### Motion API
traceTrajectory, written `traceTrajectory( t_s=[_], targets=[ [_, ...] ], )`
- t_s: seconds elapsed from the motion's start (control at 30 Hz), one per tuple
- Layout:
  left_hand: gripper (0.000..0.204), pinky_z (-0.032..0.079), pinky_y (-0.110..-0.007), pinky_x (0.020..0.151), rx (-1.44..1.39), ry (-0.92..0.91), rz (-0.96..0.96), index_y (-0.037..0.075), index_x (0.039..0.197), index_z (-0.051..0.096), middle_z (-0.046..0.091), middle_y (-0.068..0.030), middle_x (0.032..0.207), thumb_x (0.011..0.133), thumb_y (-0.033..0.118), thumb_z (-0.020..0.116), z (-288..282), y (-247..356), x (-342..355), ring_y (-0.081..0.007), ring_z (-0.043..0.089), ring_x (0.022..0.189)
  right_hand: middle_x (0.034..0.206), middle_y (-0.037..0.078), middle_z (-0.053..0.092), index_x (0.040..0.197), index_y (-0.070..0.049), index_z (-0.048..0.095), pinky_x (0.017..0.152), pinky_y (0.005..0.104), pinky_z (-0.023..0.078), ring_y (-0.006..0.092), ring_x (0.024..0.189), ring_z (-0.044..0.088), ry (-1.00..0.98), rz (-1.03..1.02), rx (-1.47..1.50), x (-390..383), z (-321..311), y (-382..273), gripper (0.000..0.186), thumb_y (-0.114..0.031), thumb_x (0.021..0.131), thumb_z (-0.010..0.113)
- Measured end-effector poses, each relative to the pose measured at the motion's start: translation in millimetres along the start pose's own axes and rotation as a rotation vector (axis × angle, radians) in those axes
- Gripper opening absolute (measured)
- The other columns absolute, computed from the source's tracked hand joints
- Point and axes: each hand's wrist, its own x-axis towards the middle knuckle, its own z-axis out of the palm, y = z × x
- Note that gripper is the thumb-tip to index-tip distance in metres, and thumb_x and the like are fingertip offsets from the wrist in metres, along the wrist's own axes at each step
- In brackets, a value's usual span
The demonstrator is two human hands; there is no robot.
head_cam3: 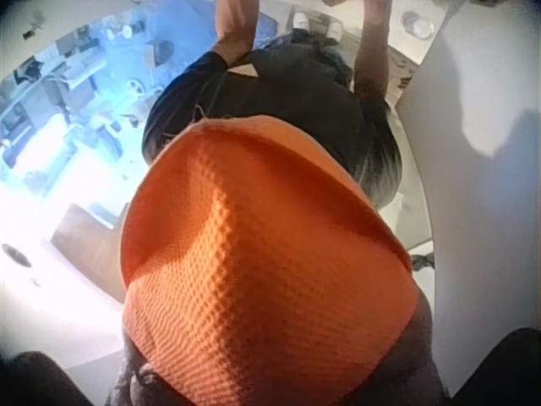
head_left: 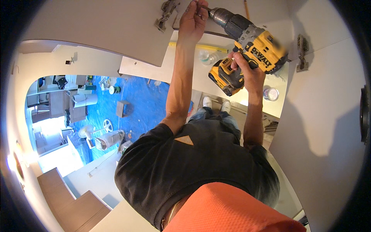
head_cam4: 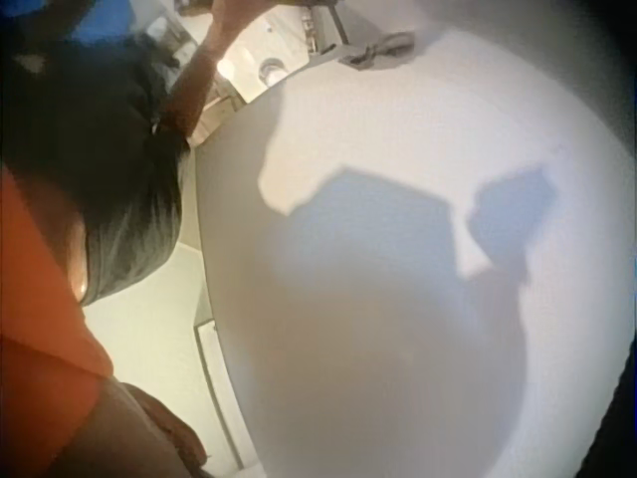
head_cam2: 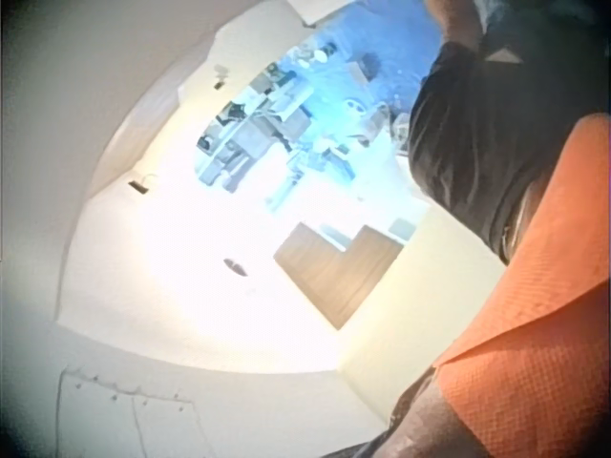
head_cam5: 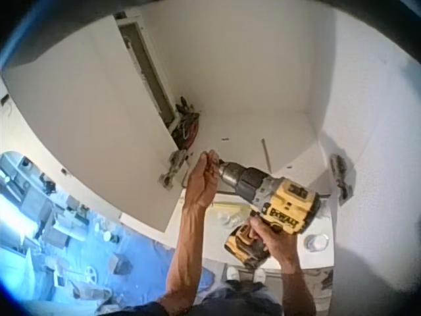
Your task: The person installs hinges on a white cabinet door using a cordless drill and a manual screwdriver. They repeatedly open and close the door to check alignment while fastening screws into the hinge brackets.
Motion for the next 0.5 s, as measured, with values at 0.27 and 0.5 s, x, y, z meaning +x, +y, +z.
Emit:
traceTrajectory(
  t_s=[0.27,0.5],
  targets=[
    [0.015,0.056,-0.027,0.092,0.030,0.091,0.018,0.002,0.107,0.063,0.068,-0.0092,0.108,0.103,0.015,0.057,-6,-1,-18,-0.0192,0.066,0.104,0.076,0.002,0.070,0.097,-0.002,0.068,0.063,0.0260,0.055,0.0097,0.066,0.066,0.001,-0.048,-0.008,9,10,19,0.013,-0.010,0.089,0.075],
    [0.014,0.052,-0.033,0.078,0.088,-0.018,0.054,0.005,0.110,0.063,0.068,-0.0130,0.109,0.097,0.006,0.057,-12,-4,-19,-0.0227,0.065,0.094,0.076,0.003,0.069,0.096,-0.003,0.067,0.060,0.0255,0.053,0.0094,0.063,0.064,-0.008,-0.040,-0.055,14,13,27,0.012,-0.010,0.089,0.073]
  ],
)
